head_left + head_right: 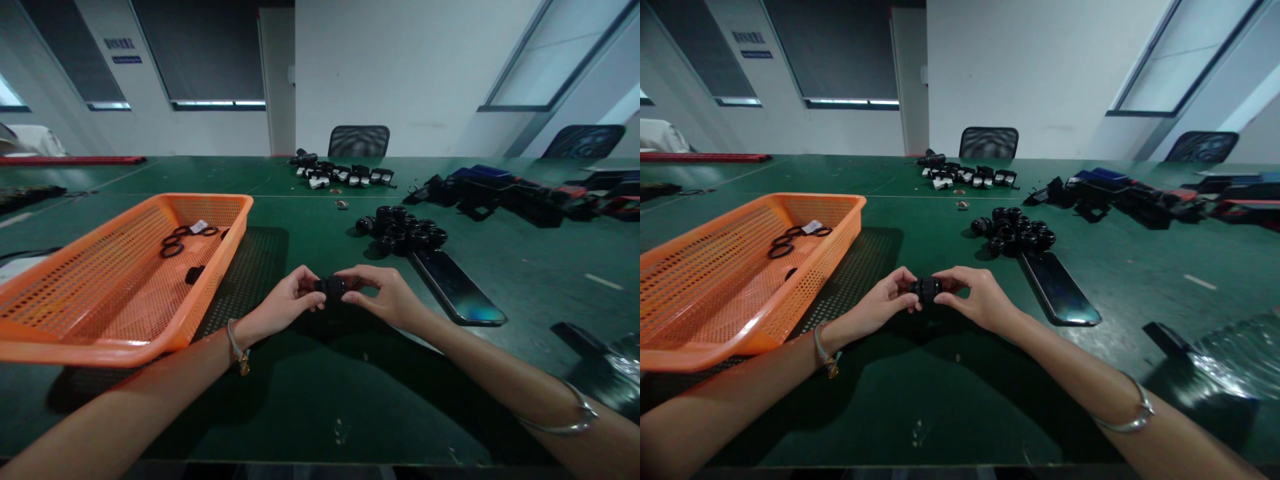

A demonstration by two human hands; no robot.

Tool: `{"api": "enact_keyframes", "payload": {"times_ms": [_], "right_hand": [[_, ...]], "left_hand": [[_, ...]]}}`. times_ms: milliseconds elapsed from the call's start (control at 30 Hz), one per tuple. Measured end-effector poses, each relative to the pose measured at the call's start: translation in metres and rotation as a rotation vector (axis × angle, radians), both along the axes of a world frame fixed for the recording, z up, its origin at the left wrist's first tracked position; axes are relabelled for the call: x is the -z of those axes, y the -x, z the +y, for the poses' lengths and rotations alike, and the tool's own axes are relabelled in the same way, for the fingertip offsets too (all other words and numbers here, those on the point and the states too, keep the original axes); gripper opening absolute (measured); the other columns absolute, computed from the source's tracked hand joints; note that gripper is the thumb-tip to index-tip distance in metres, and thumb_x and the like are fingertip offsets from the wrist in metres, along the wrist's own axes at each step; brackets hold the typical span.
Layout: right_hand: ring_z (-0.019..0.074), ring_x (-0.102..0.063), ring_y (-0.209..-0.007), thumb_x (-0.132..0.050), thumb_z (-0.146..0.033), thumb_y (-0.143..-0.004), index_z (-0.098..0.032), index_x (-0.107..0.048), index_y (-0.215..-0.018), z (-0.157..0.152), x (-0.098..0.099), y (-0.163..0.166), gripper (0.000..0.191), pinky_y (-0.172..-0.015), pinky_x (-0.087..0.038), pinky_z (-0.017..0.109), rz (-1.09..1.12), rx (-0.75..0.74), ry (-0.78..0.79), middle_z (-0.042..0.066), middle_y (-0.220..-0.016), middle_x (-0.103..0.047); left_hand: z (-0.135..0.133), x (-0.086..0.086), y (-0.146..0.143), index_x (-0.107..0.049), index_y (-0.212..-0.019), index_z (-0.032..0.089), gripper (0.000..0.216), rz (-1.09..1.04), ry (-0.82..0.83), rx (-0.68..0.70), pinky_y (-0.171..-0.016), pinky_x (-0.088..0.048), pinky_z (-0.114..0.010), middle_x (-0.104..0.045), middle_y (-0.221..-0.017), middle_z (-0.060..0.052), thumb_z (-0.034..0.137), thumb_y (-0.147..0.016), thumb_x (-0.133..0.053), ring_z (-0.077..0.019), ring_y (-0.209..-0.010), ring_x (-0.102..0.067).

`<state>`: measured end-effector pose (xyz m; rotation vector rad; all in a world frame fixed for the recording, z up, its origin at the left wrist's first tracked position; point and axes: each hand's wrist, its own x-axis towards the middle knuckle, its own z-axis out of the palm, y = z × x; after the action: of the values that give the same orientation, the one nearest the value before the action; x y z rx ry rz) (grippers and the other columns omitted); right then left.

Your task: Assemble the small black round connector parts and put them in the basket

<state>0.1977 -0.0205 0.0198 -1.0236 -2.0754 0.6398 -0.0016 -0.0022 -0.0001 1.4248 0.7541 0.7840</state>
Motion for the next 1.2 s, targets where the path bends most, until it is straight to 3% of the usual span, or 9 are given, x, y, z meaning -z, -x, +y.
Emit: {"api": "enact_keyframes", "payload": {"times_ms": [467,700,867,1200], "right_hand": [[0.0169,-0.065,-0.075,-0.057,-0.019,-0.077,-0.014,-0.062,-0.109,-0.0027,-0.0072,-0.0024,0.033,-0.071,-0.053,0.032,-0.151,-0.06,-0.085,0.011,-0.096,-0.067],[0.0161,-0.066,-0.077,-0.059,-0.014,-0.075,-0.02,-0.05,-0.123,-0.0014,-0.0013,-0.0018,0.049,-0.075,-0.054,0.031,-0.121,-0.005,-0.061,0.004,-0.091,-0.069],[0.0163,-0.065,-0.075,-0.061,-0.016,-0.075,-0.016,-0.06,-0.107,-0.0024,-0.0041,-0.0007,0.033,-0.072,-0.053,0.03,-0.149,-0.005,-0.053,0.005,-0.087,-0.07],[0.0158,-0.065,-0.071,-0.06,-0.02,-0.078,-0.011,-0.062,-0.109,-0.0032,-0.0065,-0.001,0.032,-0.066,-0.053,0.026,-0.146,0.002,0.001,0.007,-0.082,-0.071]], "left_hand": [[0.0031,0.0021,-0.0011,-0.044,-0.077,0.017,0.035,-0.033,0.018,0.008,-0.055,-0.04,-0.022,-0.058,-0.062,0.004,0.041,-0.066,-0.068,-0.0079,-0.058,-0.055],[0.003,0.001,-0.0009,-0.043,-0.077,0.016,0.037,-0.033,0.021,0.013,-0.055,-0.039,-0.022,-0.059,-0.062,0.003,0.043,-0.066,-0.067,-0.008,-0.057,-0.054],[0.004,0.0025,-0.0008,-0.043,-0.078,0.017,0.038,-0.028,0.011,0.018,-0.055,-0.039,-0.023,-0.058,-0.062,0.003,0.042,-0.066,-0.068,-0.0087,-0.058,-0.055],[0.0008,0.0002,-0.0011,-0.043,-0.078,0.017,0.035,-0.02,-0.004,0.013,-0.057,-0.04,-0.022,-0.058,-0.065,0.003,0.039,-0.066,-0.068,-0.0087,-0.06,-0.055]]}}
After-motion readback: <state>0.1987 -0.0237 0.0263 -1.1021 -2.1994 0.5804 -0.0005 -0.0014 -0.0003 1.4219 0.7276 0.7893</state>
